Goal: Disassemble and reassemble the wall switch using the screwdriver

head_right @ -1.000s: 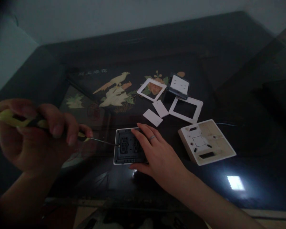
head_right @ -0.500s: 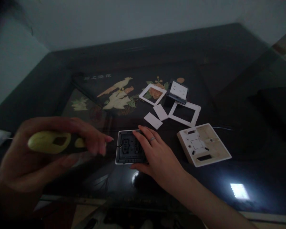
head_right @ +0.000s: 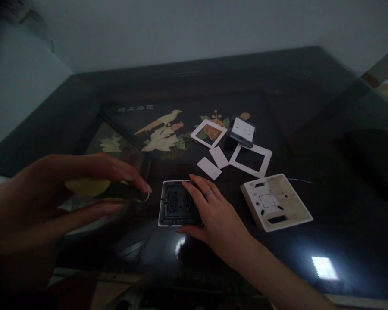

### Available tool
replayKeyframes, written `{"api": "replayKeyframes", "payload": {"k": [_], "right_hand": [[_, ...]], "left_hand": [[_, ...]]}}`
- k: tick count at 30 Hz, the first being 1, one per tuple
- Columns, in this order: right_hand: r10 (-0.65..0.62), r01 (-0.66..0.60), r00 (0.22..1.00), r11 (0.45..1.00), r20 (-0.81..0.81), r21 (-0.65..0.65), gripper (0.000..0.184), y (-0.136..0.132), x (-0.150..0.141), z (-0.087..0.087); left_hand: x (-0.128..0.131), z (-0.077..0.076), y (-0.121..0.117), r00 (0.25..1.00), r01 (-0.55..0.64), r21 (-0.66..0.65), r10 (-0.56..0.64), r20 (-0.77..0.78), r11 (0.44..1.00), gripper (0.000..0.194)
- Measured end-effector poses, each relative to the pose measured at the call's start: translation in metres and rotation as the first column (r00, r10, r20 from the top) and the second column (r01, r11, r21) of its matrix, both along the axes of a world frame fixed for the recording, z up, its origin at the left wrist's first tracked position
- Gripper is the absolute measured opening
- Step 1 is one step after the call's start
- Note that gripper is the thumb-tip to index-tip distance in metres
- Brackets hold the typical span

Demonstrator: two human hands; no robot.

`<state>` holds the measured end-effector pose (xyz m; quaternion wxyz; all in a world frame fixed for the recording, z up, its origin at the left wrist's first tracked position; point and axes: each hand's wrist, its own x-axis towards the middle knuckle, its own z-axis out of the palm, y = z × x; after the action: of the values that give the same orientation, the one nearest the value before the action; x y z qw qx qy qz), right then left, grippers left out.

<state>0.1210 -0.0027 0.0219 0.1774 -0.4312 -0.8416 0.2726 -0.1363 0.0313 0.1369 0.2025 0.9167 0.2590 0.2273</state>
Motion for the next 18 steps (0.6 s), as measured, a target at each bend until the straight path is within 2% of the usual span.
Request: {"api": "replayKeyframes", "payload": {"k": [5,8,11,14,16,18], "right_hand": [[-0.007,0.007,1.0,1.0,-0.01,0.012,0.087,0.0,0.001,-0.001],[0.001,0.0,1.0,1.0,-0.009,0.011,0.087,0.0,0.001,-0.002],[0.006,-0.006,1.0,1.0,-0.012,0.018,0.086,0.0,0.0,-0.001],[0.002,-0.002,1.0,1.0,-0.008,0.019,0.086,-0.001,0.0,-0.001],[0.0,0.0,1.0,1.0,0.0,0.019,0.086,-0.001,0.0,0.0],[-0.002,0.002,1.0,1.0,0.003,0.02,0.086,-0.001,0.0,0.0]], "left_hand": [[0.002,0.0,0.003,0.995,-0.095,0.061,0.095,0.002,0.994,0.033],[0.006,-0.004,0.007,0.998,-0.052,0.092,0.049,0.037,0.994,0.031],[0.009,-0.011,0.008,0.993,-0.035,0.085,0.025,0.113,0.996,0.041],[0.013,-0.016,0.003,0.972,-0.115,-0.001,0.113,0.205,0.993,0.047],[0.015,-0.015,-0.001,0.939,-0.156,-0.138,0.19,0.287,0.978,0.048],[0.016,-0.011,-0.005,0.905,-0.136,-0.305,0.244,0.349,0.943,0.049]]}}
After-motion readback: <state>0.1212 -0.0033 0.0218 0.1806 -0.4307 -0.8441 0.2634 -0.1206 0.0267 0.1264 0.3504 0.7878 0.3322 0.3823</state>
